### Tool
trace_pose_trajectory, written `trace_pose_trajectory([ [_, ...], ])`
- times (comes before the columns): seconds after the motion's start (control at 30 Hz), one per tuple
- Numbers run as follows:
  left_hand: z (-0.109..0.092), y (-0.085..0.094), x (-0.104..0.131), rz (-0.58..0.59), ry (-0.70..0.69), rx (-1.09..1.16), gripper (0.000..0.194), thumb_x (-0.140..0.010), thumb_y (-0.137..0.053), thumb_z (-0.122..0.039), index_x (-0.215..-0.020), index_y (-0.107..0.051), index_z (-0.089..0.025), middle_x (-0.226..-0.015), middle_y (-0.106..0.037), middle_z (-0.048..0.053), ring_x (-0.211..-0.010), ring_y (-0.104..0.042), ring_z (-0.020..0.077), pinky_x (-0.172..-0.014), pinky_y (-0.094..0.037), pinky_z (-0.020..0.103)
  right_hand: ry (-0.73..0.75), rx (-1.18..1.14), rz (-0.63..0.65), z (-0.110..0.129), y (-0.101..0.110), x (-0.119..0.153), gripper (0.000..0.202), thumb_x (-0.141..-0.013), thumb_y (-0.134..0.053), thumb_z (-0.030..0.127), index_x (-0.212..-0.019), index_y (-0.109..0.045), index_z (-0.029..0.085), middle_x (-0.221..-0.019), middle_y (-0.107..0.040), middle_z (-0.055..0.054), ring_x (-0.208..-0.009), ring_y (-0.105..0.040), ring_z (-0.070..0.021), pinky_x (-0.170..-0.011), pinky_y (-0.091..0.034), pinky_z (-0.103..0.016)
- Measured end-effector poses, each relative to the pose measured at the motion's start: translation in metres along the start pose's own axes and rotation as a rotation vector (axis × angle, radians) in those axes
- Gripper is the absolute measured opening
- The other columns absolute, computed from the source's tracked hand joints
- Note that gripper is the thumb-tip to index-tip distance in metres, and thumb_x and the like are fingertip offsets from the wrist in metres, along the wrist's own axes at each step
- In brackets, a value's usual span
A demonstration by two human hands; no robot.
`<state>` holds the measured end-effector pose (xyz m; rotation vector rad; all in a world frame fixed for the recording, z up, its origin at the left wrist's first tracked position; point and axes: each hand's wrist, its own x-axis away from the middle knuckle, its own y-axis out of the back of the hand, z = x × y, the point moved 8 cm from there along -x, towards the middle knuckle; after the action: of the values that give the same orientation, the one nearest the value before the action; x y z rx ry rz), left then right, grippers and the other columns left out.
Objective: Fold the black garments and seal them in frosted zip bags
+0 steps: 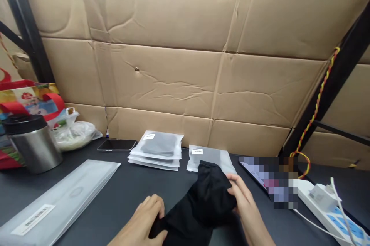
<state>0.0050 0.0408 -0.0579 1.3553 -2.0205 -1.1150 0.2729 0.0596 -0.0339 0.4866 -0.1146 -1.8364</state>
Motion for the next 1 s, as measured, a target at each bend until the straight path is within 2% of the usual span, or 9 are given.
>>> trace_pose_trajectory([
  [0.17, 0.026, 0.027, -0.007, 0.058, 0.075, 0.075, 0.008, -0.081, -0.049, -0.023, -0.089, -0.048, -0.026, -0.088, -0.061, -0.005, -0.088, -0.057, 0.0175, -0.077, -0.044, 0.023, -0.022, 0.243, 0.118, -0.014, -0.003, -0.011, 0.029, -0.085, -0.048, 0.053, -0.093, -0.055, 0.025, -0.073, -0.066, 0.002, -0.065, -0.063, -0.0194, -0.062, -0.048, -0.028],
  [0.3, 0.043, 0.057, -0.013, 0.011, 0.039, 0.123, 0.016, -0.080, -0.056, -0.031, -0.095, -0.054, -0.025, -0.089, -0.064, -0.004, -0.084, -0.060, 0.0190, -0.074, -0.046, 0.024, 0.207, 0.490, 0.085, 0.013, -0.011, 0.001, 0.021, -0.086, -0.053, 0.041, -0.099, -0.053, 0.025, -0.087, -0.064, -0.003, -0.080, -0.063, -0.0223, -0.071, -0.049, -0.033],
  [0.4, 0.050, 0.063, -0.012, -0.016, 0.029, 0.174, 0.025, -0.083, -0.059, -0.038, -0.104, -0.058, -0.027, -0.102, -0.067, -0.002, -0.092, -0.061, 0.0213, -0.079, -0.046, 0.025, 0.489, 0.492, 0.182, 0.045, -0.034, 0.025, 0.036, -0.083, -0.060, 0.039, -0.116, -0.053, 0.024, -0.110, -0.062, -0.007, -0.102, -0.058, -0.0251, -0.087, -0.047, -0.035],
  [0.5, 0.054, 0.059, -0.009, -0.008, 0.052, 0.184, 0.025, -0.087, -0.055, -0.044, -0.103, -0.062, -0.027, -0.100, -0.068, -0.002, -0.089, -0.062, 0.0216, -0.078, -0.047, 0.025, 0.620, 0.552, 0.397, 0.056, -0.063, 0.049, 0.065, -0.068, -0.076, 0.044, -0.125, -0.054, 0.025, -0.109, -0.063, -0.007, -0.094, -0.060, -0.0278, -0.085, -0.049, -0.040],
  [0.57, 0.057, 0.058, -0.008, -0.021, 0.076, 0.188, 0.026, -0.089, -0.052, -0.047, -0.101, -0.064, -0.026, -0.097, -0.069, -0.002, -0.084, -0.063, 0.0211, -0.074, -0.048, 0.025, 0.575, 0.550, 0.435, 0.055, -0.068, 0.050, 0.042, -0.075, -0.071, 0.036, -0.114, -0.061, 0.027, -0.097, -0.064, -0.004, -0.087, -0.060, -0.0248, -0.080, -0.049, -0.037],
  [0.63, 0.063, 0.063, -0.009, -0.060, 0.084, 0.174, 0.027, -0.088, -0.052, -0.047, -0.098, -0.065, -0.026, -0.095, -0.070, -0.002, -0.083, -0.064, 0.0211, -0.073, -0.049, 0.024, 0.465, 0.463, 0.379, 0.052, -0.055, 0.038, 0.015, -0.084, -0.057, 0.023, -0.097, -0.064, 0.026, -0.088, -0.064, -0.001, -0.084, -0.060, -0.0203, -0.078, -0.047, -0.031],
  [0.8, 0.086, 0.079, -0.013, -0.124, 0.063, 0.075, 0.024, -0.086, -0.055, -0.046, -0.095, -0.068, -0.028, -0.092, -0.072, -0.004, -0.082, -0.066, 0.0208, -0.072, -0.052, 0.023, 0.177, 0.311, 0.176, 0.026, 0.006, -0.005, 0.011, -0.081, -0.044, 0.020, -0.074, -0.052, 0.023, -0.068, -0.058, 0.003, -0.065, -0.056, -0.0156, -0.062, -0.043, -0.025],
  [0.9, 0.097, 0.085, -0.013, -0.162, 0.040, 0.076, 0.026, -0.085, -0.057, -0.047, -0.105, -0.068, -0.033, -0.105, -0.072, -0.004, -0.095, -0.067, 0.0233, -0.082, -0.053, 0.027, 0.098, 0.368, 0.127, 0.010, 0.031, -0.020, 0.011, -0.075, -0.046, 0.020, -0.082, -0.055, 0.023, -0.075, -0.061, 0.002, -0.070, -0.059, -0.0180, -0.064, -0.045, -0.028],
  [1.0, 0.100, 0.088, -0.013, -0.227, 0.022, 0.047, 0.030, -0.084, -0.060, -0.047, -0.112, -0.067, -0.037, -0.115, -0.070, -0.005, -0.107, -0.064, 0.0248, -0.092, -0.051, 0.031, 0.184, 0.439, 0.080, 0.015, 0.033, -0.021, 0.023, -0.081, -0.050, 0.029, -0.102, -0.059, 0.023, -0.103, -0.064, -0.005, -0.094, -0.059, -0.0231, -0.083, -0.046, -0.036],
])
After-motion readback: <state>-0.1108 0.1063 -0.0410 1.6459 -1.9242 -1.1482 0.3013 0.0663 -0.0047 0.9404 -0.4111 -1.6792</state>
